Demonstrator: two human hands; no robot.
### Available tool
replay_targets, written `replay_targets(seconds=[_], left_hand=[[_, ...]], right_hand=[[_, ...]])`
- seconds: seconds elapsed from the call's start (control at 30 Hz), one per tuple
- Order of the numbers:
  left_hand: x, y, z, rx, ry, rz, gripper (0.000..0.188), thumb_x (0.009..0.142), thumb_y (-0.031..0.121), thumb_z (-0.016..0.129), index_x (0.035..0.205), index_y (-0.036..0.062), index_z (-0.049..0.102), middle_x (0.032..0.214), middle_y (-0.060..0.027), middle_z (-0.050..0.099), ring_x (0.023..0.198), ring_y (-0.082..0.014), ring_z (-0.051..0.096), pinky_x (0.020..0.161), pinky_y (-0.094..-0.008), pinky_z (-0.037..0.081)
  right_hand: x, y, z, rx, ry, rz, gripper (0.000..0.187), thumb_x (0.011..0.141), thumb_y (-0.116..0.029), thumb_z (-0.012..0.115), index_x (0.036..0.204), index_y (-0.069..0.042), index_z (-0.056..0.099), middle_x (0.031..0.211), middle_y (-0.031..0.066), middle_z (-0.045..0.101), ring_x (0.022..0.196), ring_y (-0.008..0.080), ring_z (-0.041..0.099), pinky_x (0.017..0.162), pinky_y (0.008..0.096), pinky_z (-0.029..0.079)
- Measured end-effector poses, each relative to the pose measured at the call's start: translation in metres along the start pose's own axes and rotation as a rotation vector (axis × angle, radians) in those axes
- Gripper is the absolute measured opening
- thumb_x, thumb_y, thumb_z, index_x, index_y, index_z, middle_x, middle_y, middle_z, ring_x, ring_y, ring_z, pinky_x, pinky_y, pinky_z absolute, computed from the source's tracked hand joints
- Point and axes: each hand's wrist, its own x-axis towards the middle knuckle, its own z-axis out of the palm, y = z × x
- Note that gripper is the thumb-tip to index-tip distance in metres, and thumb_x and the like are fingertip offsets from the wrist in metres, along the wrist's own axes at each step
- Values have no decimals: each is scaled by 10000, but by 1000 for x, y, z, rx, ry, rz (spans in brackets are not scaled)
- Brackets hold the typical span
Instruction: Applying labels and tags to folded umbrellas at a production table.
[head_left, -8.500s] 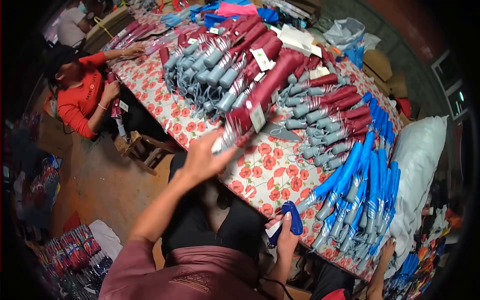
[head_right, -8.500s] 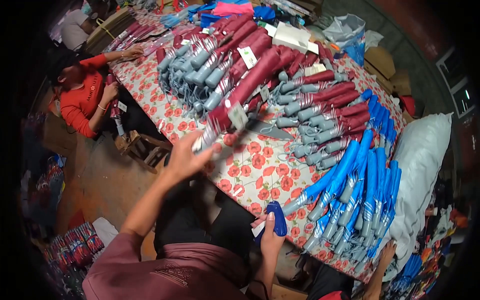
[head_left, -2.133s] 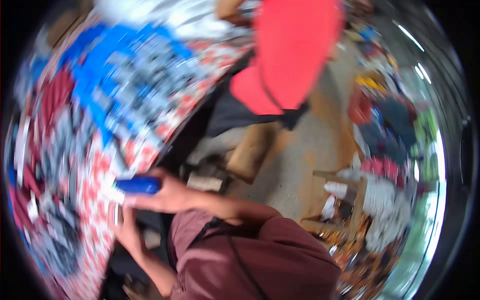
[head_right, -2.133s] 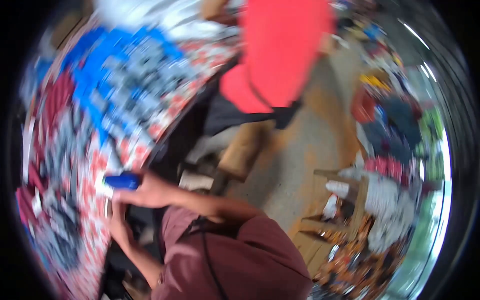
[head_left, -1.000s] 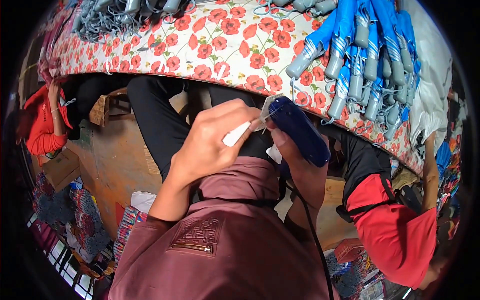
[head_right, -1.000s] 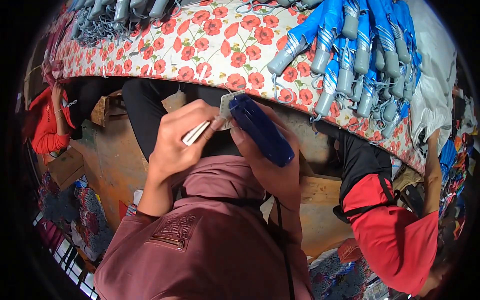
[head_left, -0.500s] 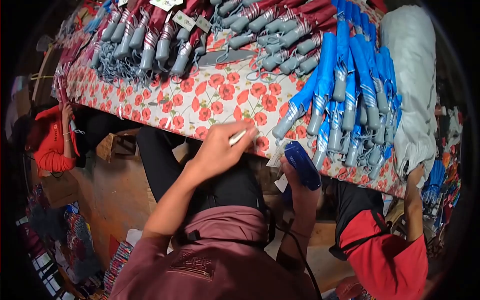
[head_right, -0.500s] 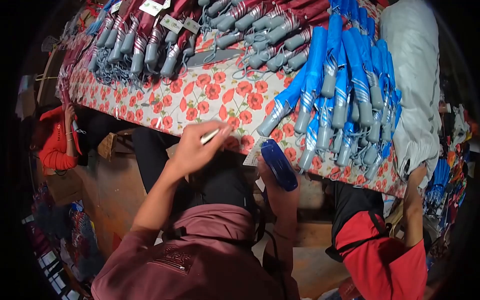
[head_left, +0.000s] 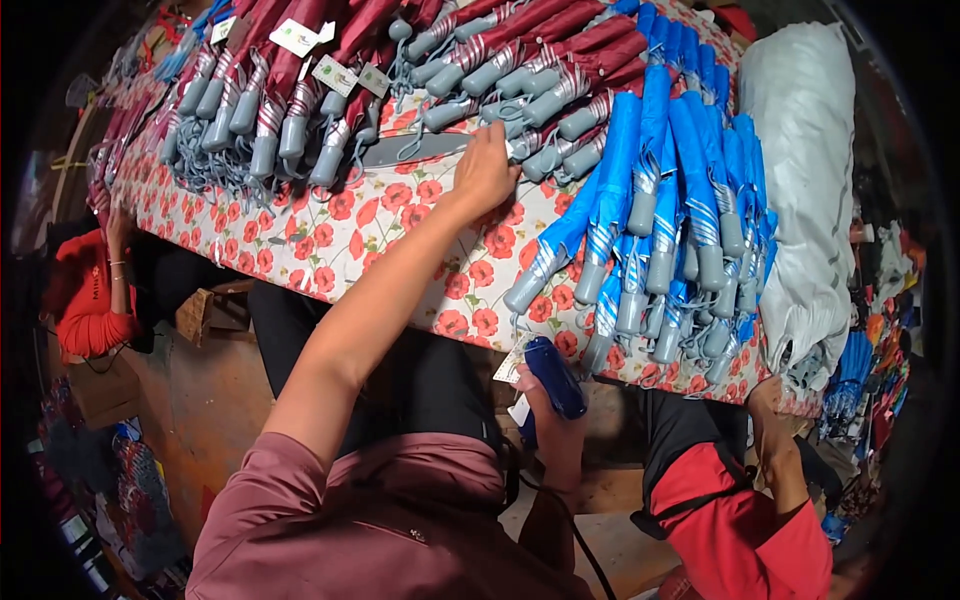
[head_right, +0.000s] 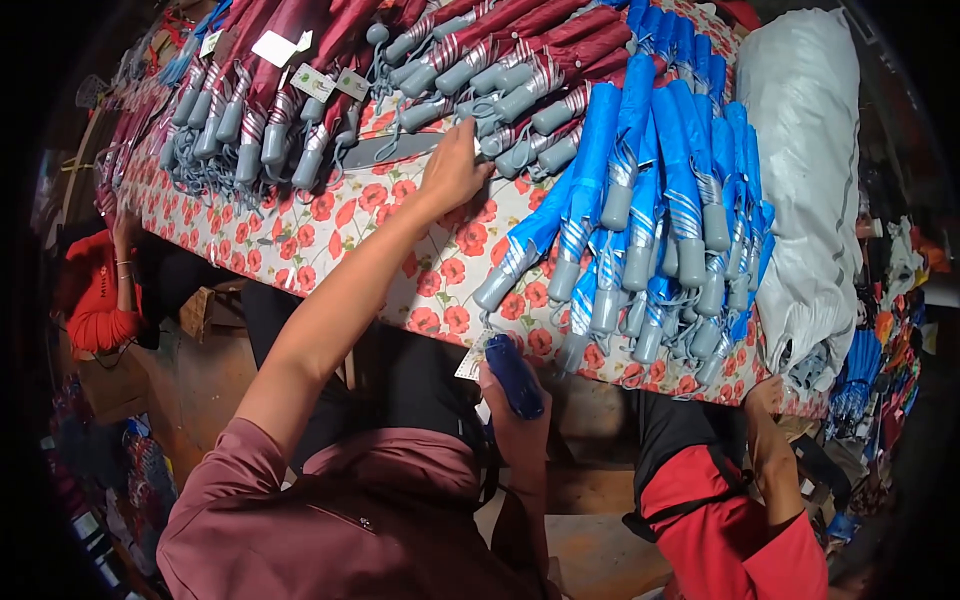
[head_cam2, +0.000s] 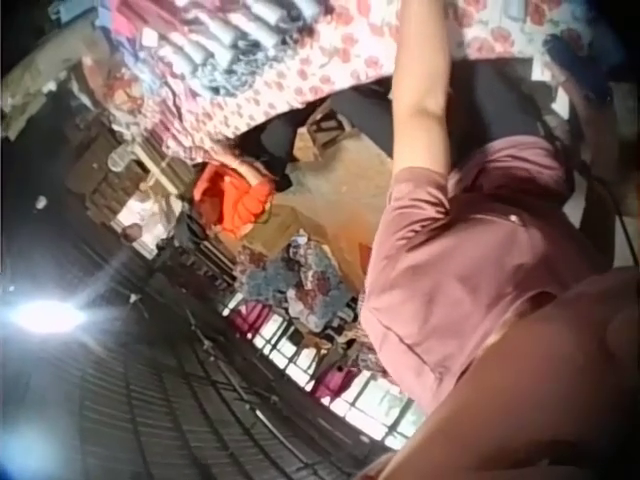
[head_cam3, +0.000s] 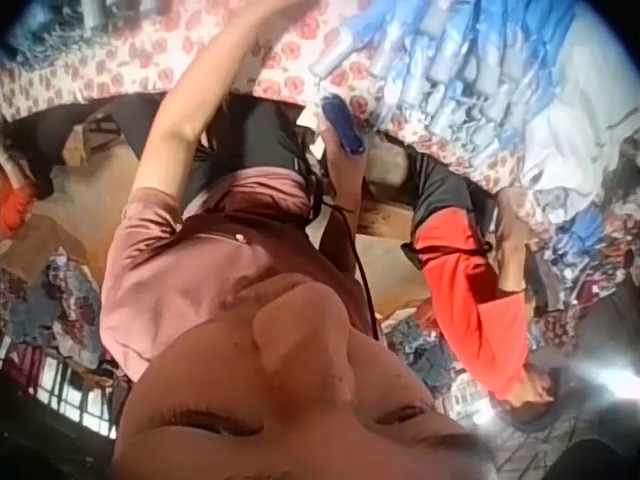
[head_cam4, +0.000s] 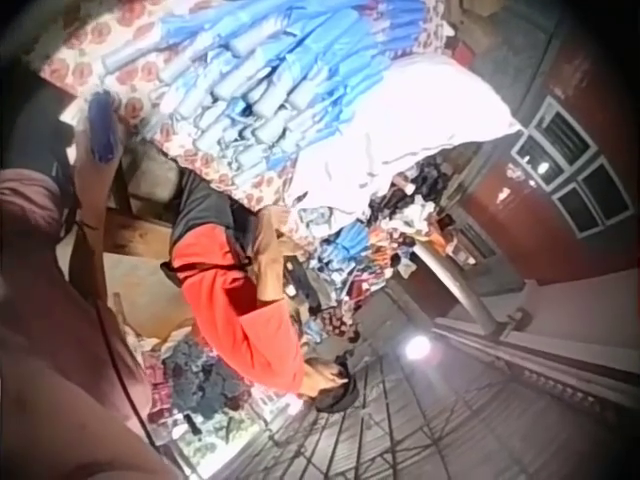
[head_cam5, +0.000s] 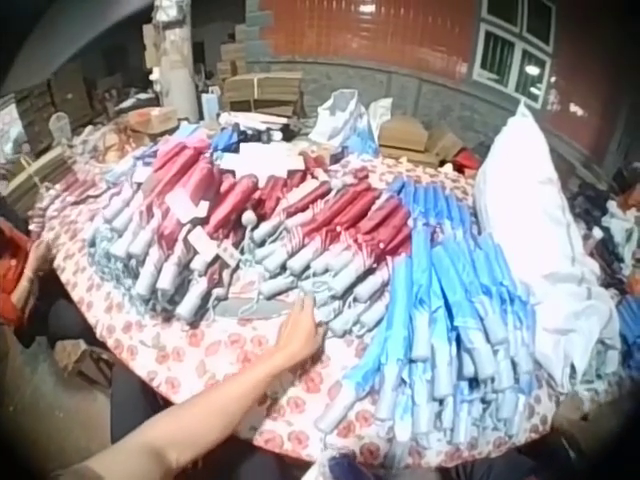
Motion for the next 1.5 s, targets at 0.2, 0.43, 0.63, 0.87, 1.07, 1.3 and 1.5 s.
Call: replay_targets(seconds=[0.2, 0.43, 0.63, 0.87, 1.07, 1.3, 1.5], left_hand=[[-17, -11, 3, -83, -51, 76, 488, 892, 155, 696, 1289, -16, 470, 1059, -226, 600, 858, -437, 622, 787, -500, 527], [-78, -3, -41, -42, -76, -99, 426, 941, 235, 683, 1259, -13, 545, 1116, -216, 645, 876, -390, 644, 784, -454, 524], [-129, 1, -122, -387, -324, -469, 322, 1017, 230, 585, 1196, -36, 612, 968, -169, 696, 768, -296, 620, 704, -397, 512], [-222, -23, -207, -855, -434, -926, 284, 1010, 172, 614, 1217, -17, 665, 953, -57, 707, 771, -117, 571, 698, -251, 476], [-272, -36, -234, -453, -447, -656, 296, 880, 85, 743, 1154, -14, 695, 927, -76, 668, 723, -193, 572, 673, -303, 470], [-281, -39, -261, -273, -480, -600, 297, 816, 47, 780, 1089, -47, 713, 920, -117, 644, 765, -249, 576, 733, -315, 470], [-305, -62, -262, -262, -352, -491, 313, 834, 98, 786, 1108, -30, 703, 905, -113, 626, 697, -257, 566, 665, -350, 473]], right_hand=[[11, -1, -7, 36, 41, 60, 295, 907, -131, 724, 1168, 6, 728, 1029, 65, 766, 869, 161, 712, 839, 272, 528], [30, 8, 7, 47, -14, 21, 286, 910, -125, 746, 1156, 19, 722, 1011, 63, 757, 853, 123, 672, 797, 248, 517], [47, 10, 28, 75, -62, 131, 295, 915, -115, 751, 1174, 23, 718, 1050, 71, 758, 886, 121, 681, 817, 245, 521], [83, 6, 70, 163, -141, 2, 400, 910, -169, 774, 1262, -1, 687, 1037, 62, 756, 876, 134, 699, 807, 229, 523], [126, -22, 77, 107, 89, 85, 357, 974, -226, 709, 1240, 11, 709, 1034, 64, 764, 887, 139, 695, 835, 224, 519], [172, -33, 112, -221, 79, -162, 389, 968, -304, 719, 1158, 36, 738, 1053, 73, 769, 945, 147, 685, 897, 253, 506], [174, -23, 136, -171, -6, -230, 361, 950, -294, 726, 1117, 26, 752, 1021, 65, 768, 912, 135, 668, 870, 234, 493]])
